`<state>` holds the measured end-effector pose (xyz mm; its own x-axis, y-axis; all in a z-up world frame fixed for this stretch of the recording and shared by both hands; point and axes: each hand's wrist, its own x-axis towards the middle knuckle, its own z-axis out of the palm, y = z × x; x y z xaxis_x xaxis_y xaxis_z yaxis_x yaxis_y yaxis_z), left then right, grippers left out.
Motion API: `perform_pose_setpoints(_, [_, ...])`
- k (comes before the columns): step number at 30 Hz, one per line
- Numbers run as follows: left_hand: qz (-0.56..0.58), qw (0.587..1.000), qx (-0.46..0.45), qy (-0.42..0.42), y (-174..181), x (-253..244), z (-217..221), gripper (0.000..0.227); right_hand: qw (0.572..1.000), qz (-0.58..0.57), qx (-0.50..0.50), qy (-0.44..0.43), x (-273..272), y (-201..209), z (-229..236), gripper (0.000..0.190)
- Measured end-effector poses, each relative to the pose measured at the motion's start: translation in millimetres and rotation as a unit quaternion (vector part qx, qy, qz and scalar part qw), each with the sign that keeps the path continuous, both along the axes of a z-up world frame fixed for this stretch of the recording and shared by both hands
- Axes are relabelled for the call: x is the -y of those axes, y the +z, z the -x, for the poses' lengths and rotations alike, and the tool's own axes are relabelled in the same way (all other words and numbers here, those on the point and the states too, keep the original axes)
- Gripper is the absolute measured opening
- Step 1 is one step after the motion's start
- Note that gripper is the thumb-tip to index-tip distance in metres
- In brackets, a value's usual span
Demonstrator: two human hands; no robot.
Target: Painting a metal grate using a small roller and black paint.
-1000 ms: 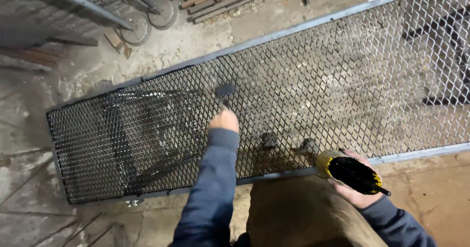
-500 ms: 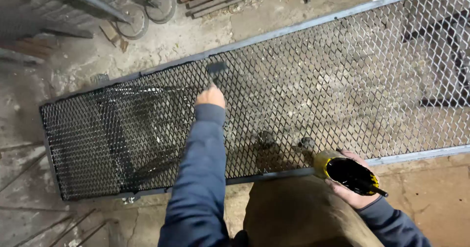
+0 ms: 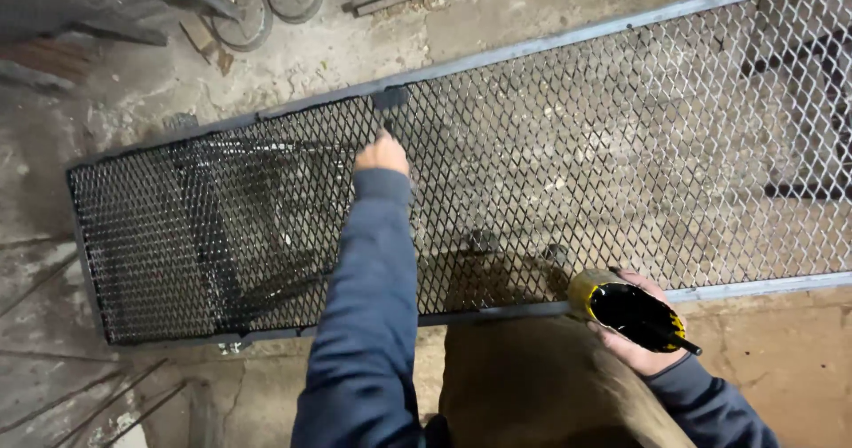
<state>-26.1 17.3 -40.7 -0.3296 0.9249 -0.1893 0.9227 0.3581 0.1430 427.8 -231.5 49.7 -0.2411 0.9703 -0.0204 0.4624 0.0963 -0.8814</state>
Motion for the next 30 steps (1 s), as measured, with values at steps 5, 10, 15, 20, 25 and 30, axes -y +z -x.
perform_pose_setpoints(5, [0.108,0.994,0.025,0.005,49.2,11.3,16.2,0.033,0.987,-0.130,0.064,0.070,-4.1,2.2,-3.0,0.043])
perform_pose_setpoints(10, [0.097,0.995,0.040,-0.007,63.6,12.6,16.1,0.035,0.998,0.024,0.043,-0.035,4.6,-2.4,-2.5,0.061])
perform_pose_setpoints(15, [0.065,0.997,-0.025,-0.038,-7.3,-4.7,32.1,0.031,0.991,-0.112,0.075,0.026,-6.0,4.9,6.2,0.044])
perform_pose_setpoints(20, [0.085,0.996,0.001,-0.030,56.4,5.1,32.1,0.034,0.997,-0.068,0.033,-0.001,6.5,-6.7,2.7,0.049])
perform_pose_setpoints(25, [0.027,0.998,-0.036,-0.037,27.1,3.1,32.8,0.035,0.994,-0.091,0.060,0.011,-3.3,3.1,6.7,0.050])
perform_pose_setpoints(30, [0.185,0.966,-0.092,-0.153,42.5,93.6,36.8,0.037,0.988,-0.117,0.076,0.060,-3.5,-3.5,6.9,0.043])
